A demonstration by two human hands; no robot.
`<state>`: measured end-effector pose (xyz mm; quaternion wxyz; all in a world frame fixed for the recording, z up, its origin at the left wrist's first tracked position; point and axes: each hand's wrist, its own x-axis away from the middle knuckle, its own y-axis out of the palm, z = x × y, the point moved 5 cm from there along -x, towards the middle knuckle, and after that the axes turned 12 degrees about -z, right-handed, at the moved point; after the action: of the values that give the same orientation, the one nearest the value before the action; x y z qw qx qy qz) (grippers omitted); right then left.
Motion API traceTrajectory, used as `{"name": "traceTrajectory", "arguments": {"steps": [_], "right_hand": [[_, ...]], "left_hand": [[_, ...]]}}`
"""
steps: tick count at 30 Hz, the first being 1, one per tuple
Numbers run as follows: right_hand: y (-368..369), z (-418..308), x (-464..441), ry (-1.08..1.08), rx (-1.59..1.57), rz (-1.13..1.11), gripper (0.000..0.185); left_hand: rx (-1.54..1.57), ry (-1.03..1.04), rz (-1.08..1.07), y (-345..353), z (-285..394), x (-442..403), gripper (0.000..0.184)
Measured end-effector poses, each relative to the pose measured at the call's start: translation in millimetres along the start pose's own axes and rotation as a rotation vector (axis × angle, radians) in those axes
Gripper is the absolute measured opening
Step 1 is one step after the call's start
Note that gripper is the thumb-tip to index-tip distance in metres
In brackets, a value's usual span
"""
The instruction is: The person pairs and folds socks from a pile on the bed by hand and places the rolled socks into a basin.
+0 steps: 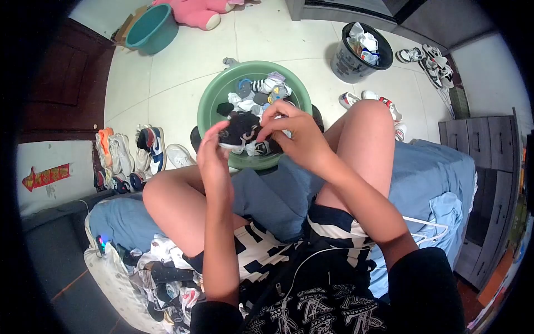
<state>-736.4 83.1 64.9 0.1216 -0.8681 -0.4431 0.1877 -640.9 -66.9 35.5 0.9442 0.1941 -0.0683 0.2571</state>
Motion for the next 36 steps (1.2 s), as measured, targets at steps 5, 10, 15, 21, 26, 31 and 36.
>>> {"name": "traceTrajectory", "arguments": {"steps": [5,10,15,21,26,31,36], "right_hand": [[2.7,-10.2,-1.2,-0.057,0.098,-0.014,0.024],[4.3,-13.4,-5.6,0.093,-0.403,0.184,0.027],[-6.8,18.7,-2.6,0.167,-0.484,0.262,0.01],[11.3,24.1,1.4,0.465,-0.683,-0.049,0.008],[13.9,27.2,6.4,0.489,-0.698,-0.158,0.009],[11.7,35.0,5.3,0.381,-0.439,-0.126,0.013],[-10.2,46.0,8.6,0.43,-0.512,0.193,0.009]], "left_hand": [[-0.102,-0.294,-0.35,8.5,-25.9,3.7,0.037],[0.023,-0.351,-0.348,23.0,-28.3,12.1,0.035],[-0.082,-0.093,-0.296,23.0,-18.1,9.4,0.03],[-0.22,0.017,-0.291,16.1,-20.1,5.9,0.033],[-0.424,0.14,-0.326,17.9,-14.9,6.5,0.036],[-0.332,0.179,-0.336,29.6,-6.4,10.1,0.041],[-0.101,-0.065,-0.122,0.9,-11.1,4.0,0.046]]}}
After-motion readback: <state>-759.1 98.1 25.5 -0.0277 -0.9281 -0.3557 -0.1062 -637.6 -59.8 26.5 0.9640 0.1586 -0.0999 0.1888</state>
